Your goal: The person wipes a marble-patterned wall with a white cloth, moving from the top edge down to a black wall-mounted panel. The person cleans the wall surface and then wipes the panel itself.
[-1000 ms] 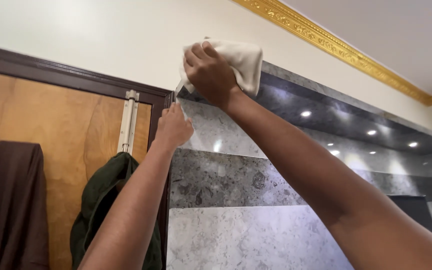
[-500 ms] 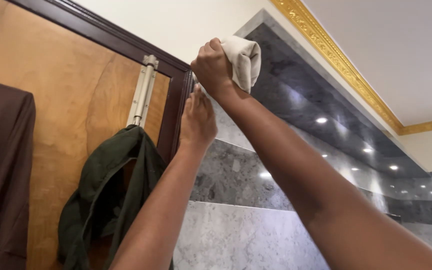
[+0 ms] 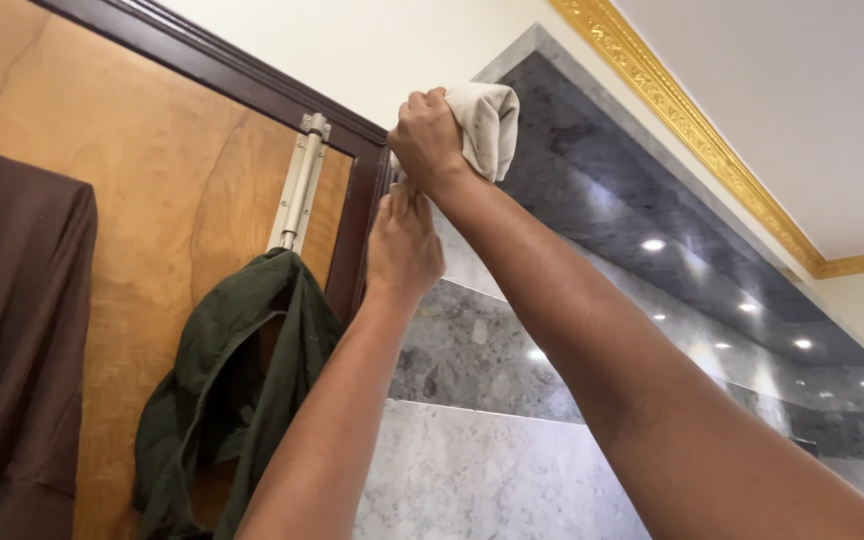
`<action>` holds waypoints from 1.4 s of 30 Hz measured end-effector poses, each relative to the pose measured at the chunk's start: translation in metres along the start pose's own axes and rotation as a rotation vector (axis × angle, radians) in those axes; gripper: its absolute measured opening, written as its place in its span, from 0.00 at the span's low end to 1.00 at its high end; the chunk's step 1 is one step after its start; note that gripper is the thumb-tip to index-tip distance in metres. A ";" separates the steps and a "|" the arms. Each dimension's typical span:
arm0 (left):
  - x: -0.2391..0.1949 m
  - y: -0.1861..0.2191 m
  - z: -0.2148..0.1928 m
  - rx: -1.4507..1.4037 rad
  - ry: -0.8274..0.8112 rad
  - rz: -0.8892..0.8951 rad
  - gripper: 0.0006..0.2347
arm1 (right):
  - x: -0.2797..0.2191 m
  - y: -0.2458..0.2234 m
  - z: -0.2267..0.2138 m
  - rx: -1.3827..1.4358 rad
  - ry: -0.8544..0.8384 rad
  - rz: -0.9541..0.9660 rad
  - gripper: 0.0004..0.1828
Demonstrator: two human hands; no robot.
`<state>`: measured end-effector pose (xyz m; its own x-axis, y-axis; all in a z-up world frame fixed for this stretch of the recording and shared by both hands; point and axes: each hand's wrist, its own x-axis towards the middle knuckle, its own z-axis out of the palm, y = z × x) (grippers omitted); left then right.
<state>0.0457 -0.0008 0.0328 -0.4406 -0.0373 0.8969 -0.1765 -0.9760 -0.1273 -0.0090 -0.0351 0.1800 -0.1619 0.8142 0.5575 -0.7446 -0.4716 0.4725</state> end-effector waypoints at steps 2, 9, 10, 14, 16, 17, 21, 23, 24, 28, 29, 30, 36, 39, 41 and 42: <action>-0.004 -0.002 -0.003 -0.028 0.015 -0.010 0.27 | 0.000 0.015 -0.016 -0.011 -0.017 0.009 0.06; -0.003 -0.006 -0.014 -0.132 -0.011 -0.079 0.28 | -0.008 0.079 -0.067 -0.148 -0.101 -0.046 0.08; -0.002 -0.005 -0.013 -0.136 -0.005 -0.080 0.28 | -0.011 0.087 -0.065 -0.155 -0.101 -0.048 0.08; -0.003 -0.006 -0.010 -0.094 -0.010 -0.136 0.27 | -0.022 0.098 -0.067 -0.253 0.088 -0.058 0.09; -0.003 -0.004 -0.010 -0.083 -0.018 -0.142 0.27 | -0.027 0.100 -0.067 -0.289 0.135 -0.039 0.08; -0.003 -0.001 -0.012 -0.101 0.000 -0.150 0.27 | -0.029 0.101 -0.064 -0.279 0.152 -0.016 0.08; -0.006 -0.006 -0.013 -0.165 0.064 -0.218 0.26 | -0.033 0.097 -0.069 -0.202 0.248 0.028 0.07; -0.007 -0.009 -0.009 -0.192 0.075 -0.255 0.25 | -0.035 0.093 -0.069 -0.187 0.280 0.033 0.07; -0.006 -0.010 -0.007 -0.227 0.089 -0.293 0.24 | -0.036 0.092 -0.068 -0.179 0.309 0.032 0.06; -0.005 -0.011 -0.003 -0.251 0.131 -0.334 0.23 | -0.033 0.073 -0.057 -0.128 0.306 0.025 0.05; -0.004 -0.012 -0.004 -0.266 0.154 -0.333 0.23 | -0.031 0.068 -0.055 -0.102 0.285 0.009 0.05; -0.005 -0.011 -0.004 -0.284 0.175 -0.331 0.23 | -0.031 0.062 -0.052 -0.075 0.261 -0.008 0.05; -0.005 -0.011 -0.002 -0.313 0.161 -0.327 0.22 | -0.050 -0.005 -0.018 0.399 0.218 0.015 0.05; -0.005 -0.012 0.006 -0.308 0.139 -0.333 0.20 | -0.068 -0.025 -0.012 0.655 0.373 0.186 0.11; -0.007 -0.014 0.000 -0.323 0.149 -0.315 0.19 | -0.081 -0.034 -0.012 0.825 0.417 0.256 0.14; -0.006 -0.012 -0.002 -0.358 0.177 -0.301 0.19 | -0.088 -0.036 -0.011 0.971 0.459 0.315 0.17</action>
<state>0.0481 0.0113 0.0280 -0.4607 0.3017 0.8347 -0.5961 -0.8019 -0.0392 0.0248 -0.0857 0.1065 -0.6266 0.5654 0.5363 0.1606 -0.5798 0.7988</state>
